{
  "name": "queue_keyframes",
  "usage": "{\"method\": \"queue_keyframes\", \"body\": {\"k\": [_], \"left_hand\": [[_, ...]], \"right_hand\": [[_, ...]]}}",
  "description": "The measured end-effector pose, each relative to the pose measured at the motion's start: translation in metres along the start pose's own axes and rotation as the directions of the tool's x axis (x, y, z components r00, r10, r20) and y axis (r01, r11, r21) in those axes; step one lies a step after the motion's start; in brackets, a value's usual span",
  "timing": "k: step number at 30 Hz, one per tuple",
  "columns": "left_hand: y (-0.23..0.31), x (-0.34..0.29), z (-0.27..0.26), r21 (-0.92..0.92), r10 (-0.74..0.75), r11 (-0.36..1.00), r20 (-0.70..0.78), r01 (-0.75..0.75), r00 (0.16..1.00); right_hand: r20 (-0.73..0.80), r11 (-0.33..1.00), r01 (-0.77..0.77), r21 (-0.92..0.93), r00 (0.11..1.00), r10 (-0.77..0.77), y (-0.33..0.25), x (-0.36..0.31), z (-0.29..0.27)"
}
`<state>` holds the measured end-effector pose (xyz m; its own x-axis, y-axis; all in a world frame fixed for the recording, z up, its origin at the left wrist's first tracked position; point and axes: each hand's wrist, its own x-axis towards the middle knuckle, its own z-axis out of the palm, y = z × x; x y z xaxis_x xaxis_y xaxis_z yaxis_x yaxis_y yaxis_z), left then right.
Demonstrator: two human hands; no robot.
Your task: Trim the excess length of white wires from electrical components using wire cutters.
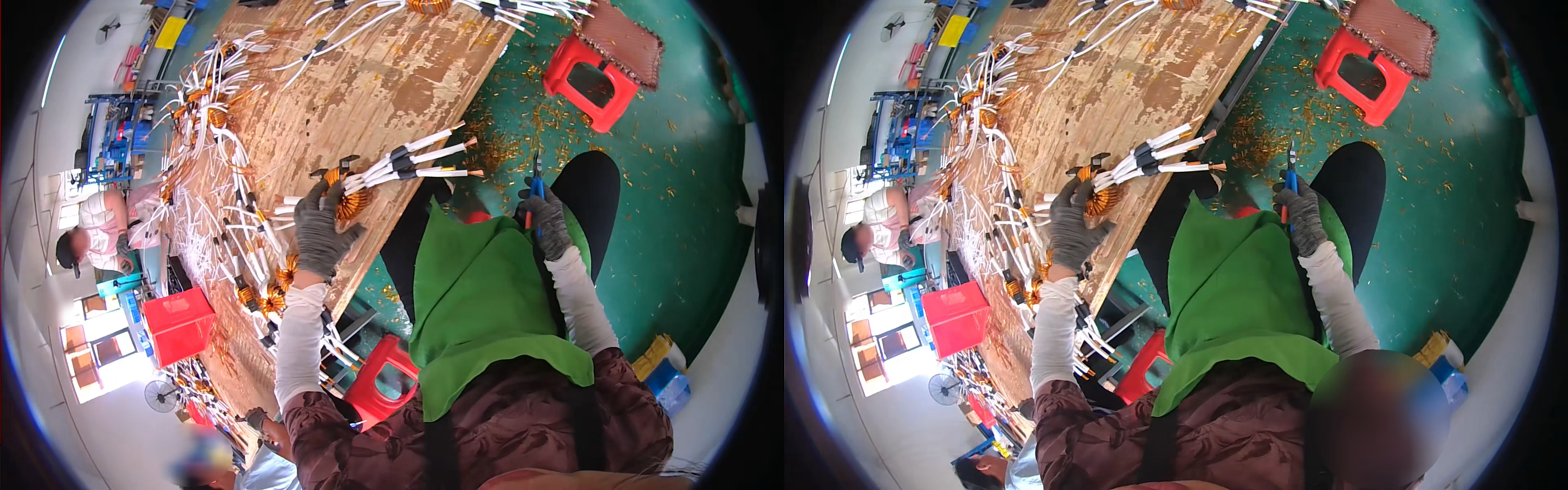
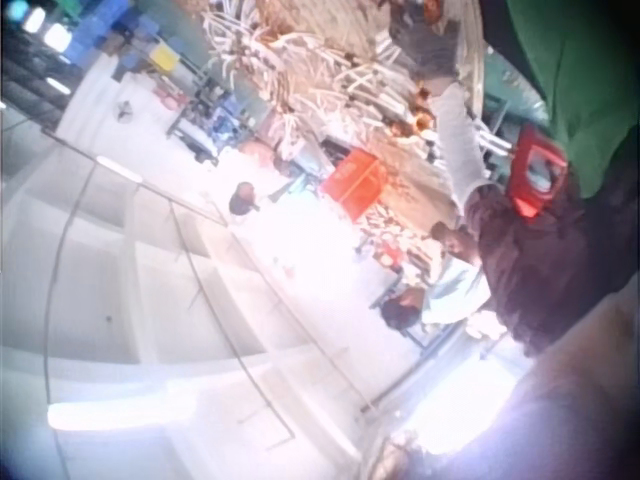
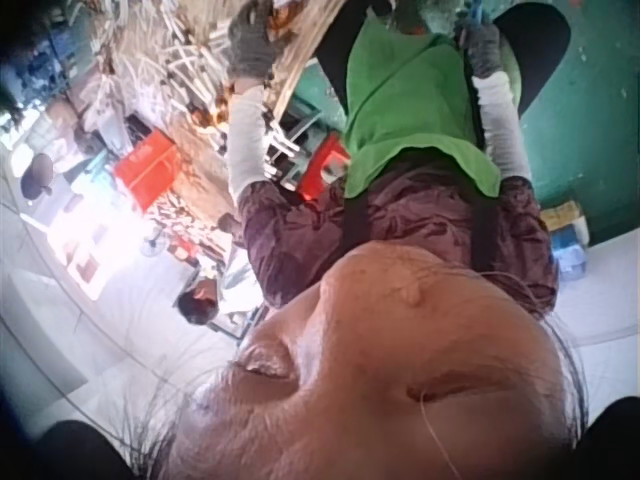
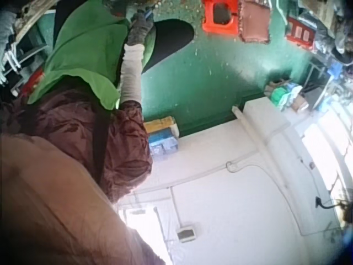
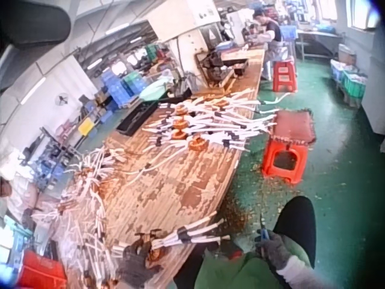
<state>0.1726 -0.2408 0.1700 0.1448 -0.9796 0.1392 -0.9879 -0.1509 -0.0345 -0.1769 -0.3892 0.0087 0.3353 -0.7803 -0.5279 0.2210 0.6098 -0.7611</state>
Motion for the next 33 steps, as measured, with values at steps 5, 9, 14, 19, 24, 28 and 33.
{"method": "queue_keyframes", "body": {"k": [5, 9, 14, 19, 24, 28, 33], "left_hand": [[-0.008, 0.013, 0.008, 0.047, -0.150, 0.988, 0.071, 0.147, 0.986], [-0.019, 0.032, 0.009, 0.046, -0.008, 0.999, -0.028, 0.009, 1.000], [-0.028, 0.053, -0.032, -0.557, -0.131, 0.819, 0.053, 0.138, 0.990], [-0.047, 0.076, -0.045, -0.687, -0.069, 0.722, 0.041, 0.078, 0.997], [0.051, 0.163, -0.086, -0.124, 0.452, 0.861, -0.254, -0.492, 0.855], [0.083, 0.178, -0.125, 0.156, 0.576, 0.810, -0.037, -0.565, 0.816], [0.045, 0.169, -0.122, -0.303, 0.200, 0.945, 0.233, -0.124, 0.952]], "right_hand": [[0.053, 1.000, -0.017, -0.025, 0.998, 0.018, 0.008, 0.004, 0.016], [-0.015, 0.998, -0.029, -0.063, 0.999, 0.028, -0.004, -0.009, 0.012], [-0.046, 0.998, 0.042, -0.052, 0.998, -0.044, -0.014, -0.016, -0.003], [0.051, 0.977, -0.017, -0.213, 0.998, 0.028, -0.010, -0.005, 0.021], [-0.013, 0.977, -0.050, -0.207, 0.999, 0.048, -0.001, -0.004, 0.014], [0.011, 0.991, -0.041, -0.130, 0.999, 0.043, 0.008, -0.006, 0.009], [-0.075, 0.995, -0.040, -0.087, 0.997, 0.034, 0.006, -0.013, -0.004]]}}
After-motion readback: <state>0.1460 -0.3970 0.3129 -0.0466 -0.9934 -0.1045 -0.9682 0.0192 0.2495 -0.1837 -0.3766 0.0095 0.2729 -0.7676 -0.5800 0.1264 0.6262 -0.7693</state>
